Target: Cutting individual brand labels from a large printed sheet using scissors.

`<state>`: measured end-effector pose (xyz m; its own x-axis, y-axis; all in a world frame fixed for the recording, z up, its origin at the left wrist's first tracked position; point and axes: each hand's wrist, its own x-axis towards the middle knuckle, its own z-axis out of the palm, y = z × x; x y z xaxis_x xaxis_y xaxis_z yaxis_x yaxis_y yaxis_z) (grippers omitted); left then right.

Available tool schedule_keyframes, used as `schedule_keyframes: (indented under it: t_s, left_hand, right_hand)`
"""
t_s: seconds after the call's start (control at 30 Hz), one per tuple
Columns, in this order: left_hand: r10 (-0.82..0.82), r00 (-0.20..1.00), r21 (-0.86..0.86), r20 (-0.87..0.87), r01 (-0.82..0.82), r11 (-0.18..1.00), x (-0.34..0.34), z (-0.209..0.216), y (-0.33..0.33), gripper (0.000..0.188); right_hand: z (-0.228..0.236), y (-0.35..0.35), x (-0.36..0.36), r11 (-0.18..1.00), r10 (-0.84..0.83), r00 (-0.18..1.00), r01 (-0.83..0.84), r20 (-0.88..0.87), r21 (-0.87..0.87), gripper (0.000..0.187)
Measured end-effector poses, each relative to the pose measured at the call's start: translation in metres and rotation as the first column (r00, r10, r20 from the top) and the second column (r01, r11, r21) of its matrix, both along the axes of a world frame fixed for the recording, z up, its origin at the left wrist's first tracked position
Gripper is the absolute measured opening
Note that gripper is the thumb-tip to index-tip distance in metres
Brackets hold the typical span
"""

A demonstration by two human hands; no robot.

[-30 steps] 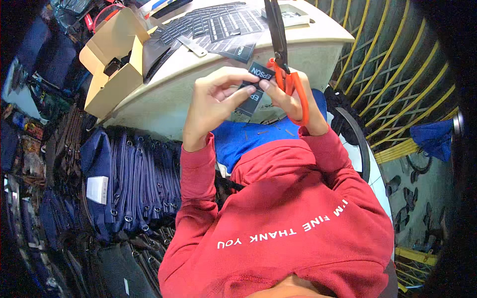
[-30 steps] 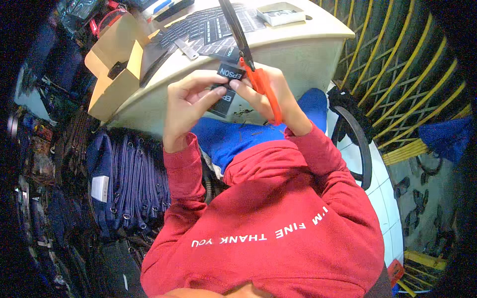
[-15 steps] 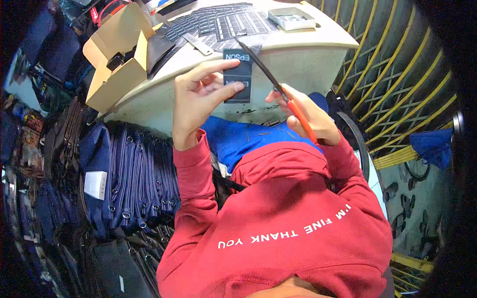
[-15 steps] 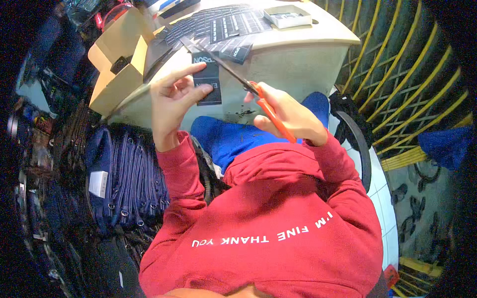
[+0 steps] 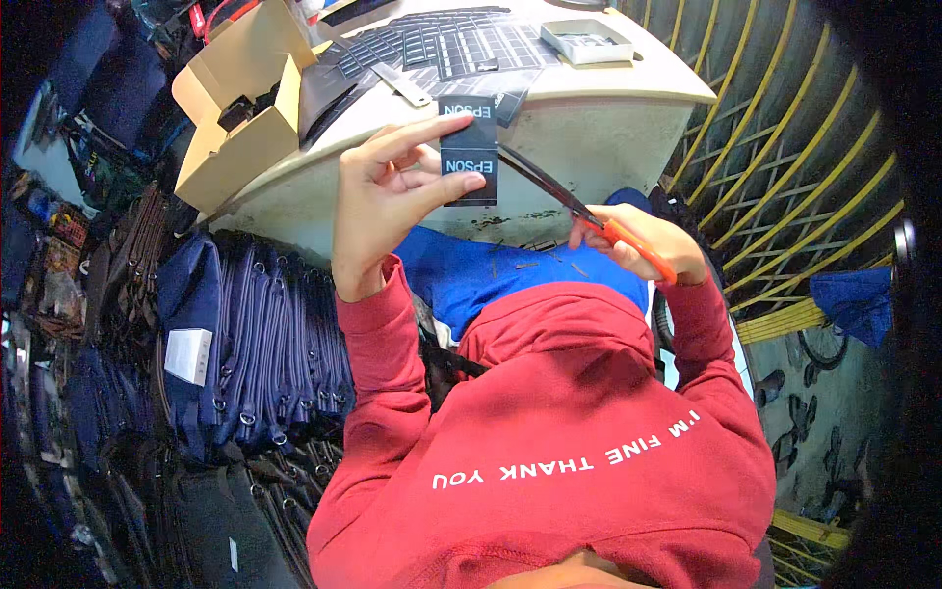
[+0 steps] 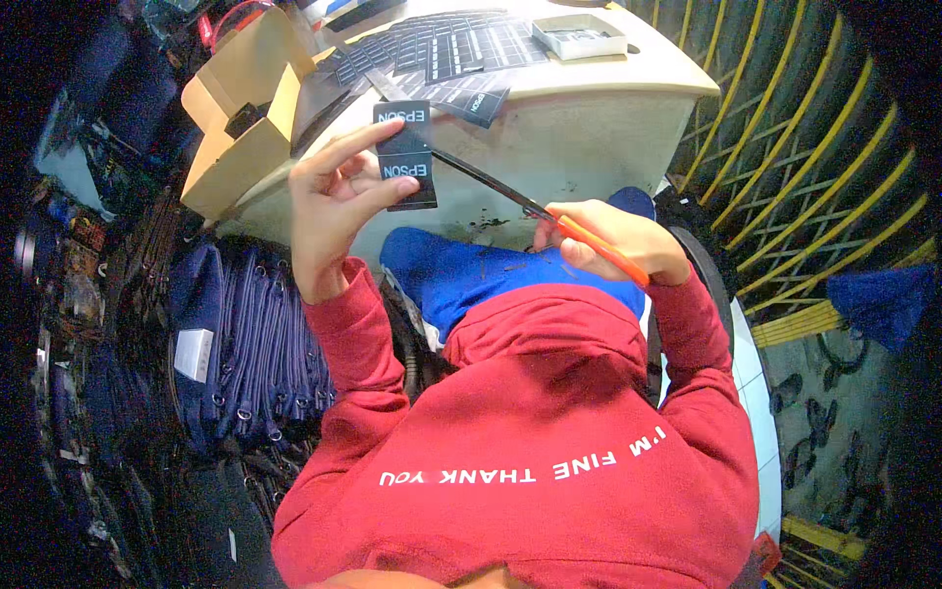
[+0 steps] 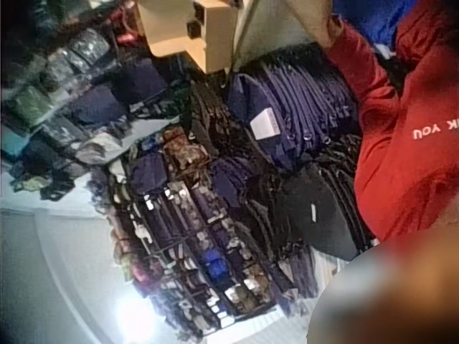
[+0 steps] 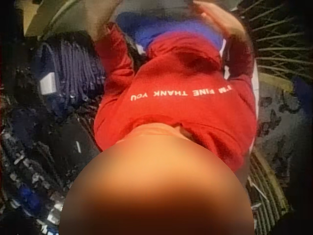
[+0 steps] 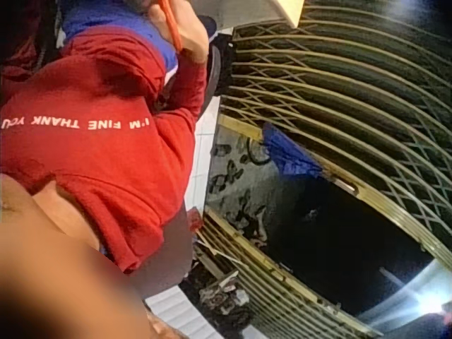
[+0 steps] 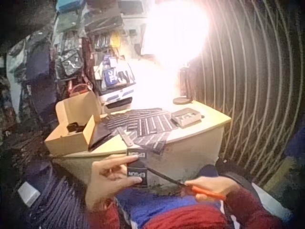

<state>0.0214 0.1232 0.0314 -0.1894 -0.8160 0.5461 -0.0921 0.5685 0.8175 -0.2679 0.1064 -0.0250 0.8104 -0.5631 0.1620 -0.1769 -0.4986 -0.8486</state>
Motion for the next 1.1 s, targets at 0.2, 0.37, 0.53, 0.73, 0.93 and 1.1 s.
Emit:
schedule_keyframes:
  t_s: [0.2, 0.37, 0.53, 0.73, 0.93, 1.1]
  left_hand:
    - [-0.001, 1.0, -0.027, 0.014, 0.002, 1.0, -0.003, 0.0, -0.001, 0.056]
    - [-0.133, 0.986, 0.045, 0.102, 0.129, 0.991, -0.003, -0.004, -0.001, 0.052]
    - [-0.198, 0.979, 0.101, 0.051, 0.192, 0.976, -0.006, -0.004, 0.001, 0.051]
    - [-0.217, 0.968, 0.057, 0.126, 0.212, 0.976, -0.007, -0.002, 0.001, 0.051]
    - [-0.257, 0.956, 0.106, 0.141, 0.243, 0.964, -0.005, 0.0, 0.003, 0.049]
    - [-0.284, 0.946, 0.097, 0.156, 0.272, 0.957, -0.005, 0.002, 0.003, 0.048]
  right_hand:
    - [0.002, -0.001, -0.006, 0.999, 0.039, 0.998, -0.039, -0.044, 0.0, 0.067]
    - [0.01, -0.002, 0.0, 0.998, 0.067, 0.997, -0.067, -0.024, 0.008, 0.075]
    - [0.012, -0.006, 0.001, 0.997, 0.073, 0.994, -0.071, -0.08, 0.025, 0.08]
    - [0.016, -0.007, 0.002, 0.995, 0.096, 0.992, -0.097, -0.087, -0.002, 0.079]
    - [0.018, -0.007, 0.0, 0.993, 0.109, 0.989, -0.114, -0.099, -0.043, 0.077]
    - [0.02, -0.007, -0.001, 0.993, 0.109, 0.984, -0.113, -0.143, -0.027, 0.072]
